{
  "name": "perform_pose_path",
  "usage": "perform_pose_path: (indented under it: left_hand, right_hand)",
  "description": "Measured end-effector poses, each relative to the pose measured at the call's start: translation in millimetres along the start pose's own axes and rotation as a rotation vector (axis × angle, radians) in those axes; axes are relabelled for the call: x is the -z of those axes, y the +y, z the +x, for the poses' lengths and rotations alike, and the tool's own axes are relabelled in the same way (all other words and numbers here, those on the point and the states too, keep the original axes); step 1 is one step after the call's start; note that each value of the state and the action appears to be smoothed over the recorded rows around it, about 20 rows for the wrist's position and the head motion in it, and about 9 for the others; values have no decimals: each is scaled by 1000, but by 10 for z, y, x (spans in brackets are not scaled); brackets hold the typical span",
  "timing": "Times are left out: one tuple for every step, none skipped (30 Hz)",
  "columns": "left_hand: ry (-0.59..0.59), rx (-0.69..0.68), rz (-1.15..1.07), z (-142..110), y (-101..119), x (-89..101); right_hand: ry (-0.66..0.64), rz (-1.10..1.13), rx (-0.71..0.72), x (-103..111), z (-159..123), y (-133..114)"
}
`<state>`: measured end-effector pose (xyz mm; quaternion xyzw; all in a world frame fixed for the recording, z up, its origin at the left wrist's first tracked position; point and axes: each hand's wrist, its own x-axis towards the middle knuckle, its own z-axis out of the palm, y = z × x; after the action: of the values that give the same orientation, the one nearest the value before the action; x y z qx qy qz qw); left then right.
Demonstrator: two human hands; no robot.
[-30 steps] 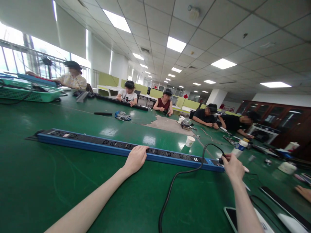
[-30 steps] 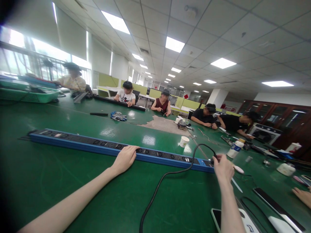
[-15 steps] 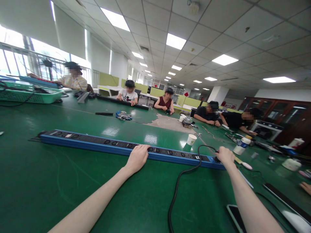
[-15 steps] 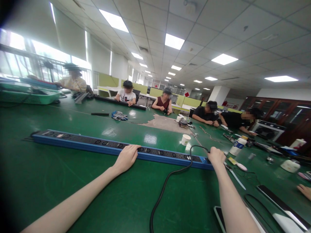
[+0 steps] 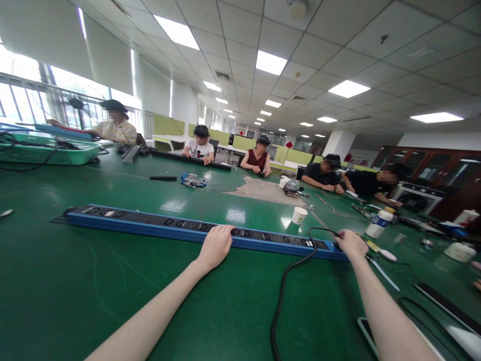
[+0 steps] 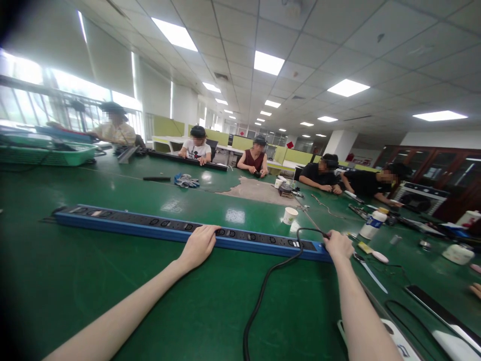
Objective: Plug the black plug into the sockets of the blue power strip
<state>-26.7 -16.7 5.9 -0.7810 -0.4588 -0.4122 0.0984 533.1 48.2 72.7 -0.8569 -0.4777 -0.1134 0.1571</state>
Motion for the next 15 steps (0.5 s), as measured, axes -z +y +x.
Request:
perform_pose_path:
  left_hand:
    - [2,4,-1,0,2,1]
    - [2,6,-2,0,4,1]
    - [2,5,-2,-1,6,2]
    - [3,3,-1,-1,7,3]
    - [4,0,-1,0,9,4]
    - [6,-3,0,1,11,5]
    - [8,-6,1,3,12,5]
    - [8,-8,2,6,13,4]
    - [9,-9,4,9,13,1]
    - [7,-10,6,12,12,-3]
    - [5,-10,8,14,10,-8]
    - [2,-8,10,16,9,-15]
    - [-1,-7,13,16,7,-22]
    - [-3,-7,15,15,5,-29]
    - [-4,-9,17,13,4,-35]
  right_hand:
    - [-1,62,-15,-60,-8,66]
    - [5,123,-26,-123,-21,125]
    - [15,176,-38,-187,-39,174]
    - [28,215,-53,-249,-61,209]
    - [44,241,-73,-307,-88,230]
    - [64,257,-99,-360,-118,237]
    - [85,268,-127,-406,-150,234]
    - [106,278,-150,-444,-184,224]
    - [129,292,-164,-472,-218,213]
    - [150,308,-169,-491,-249,203]
    - [167,325,-169,-500,-278,197]
    - [178,340,-168,-498,-301,196]
    - [184,352,-166,-487,-317,200]
    - [183,359,-165,-467,-327,208]
    - [178,362,-162,-439,-329,217]
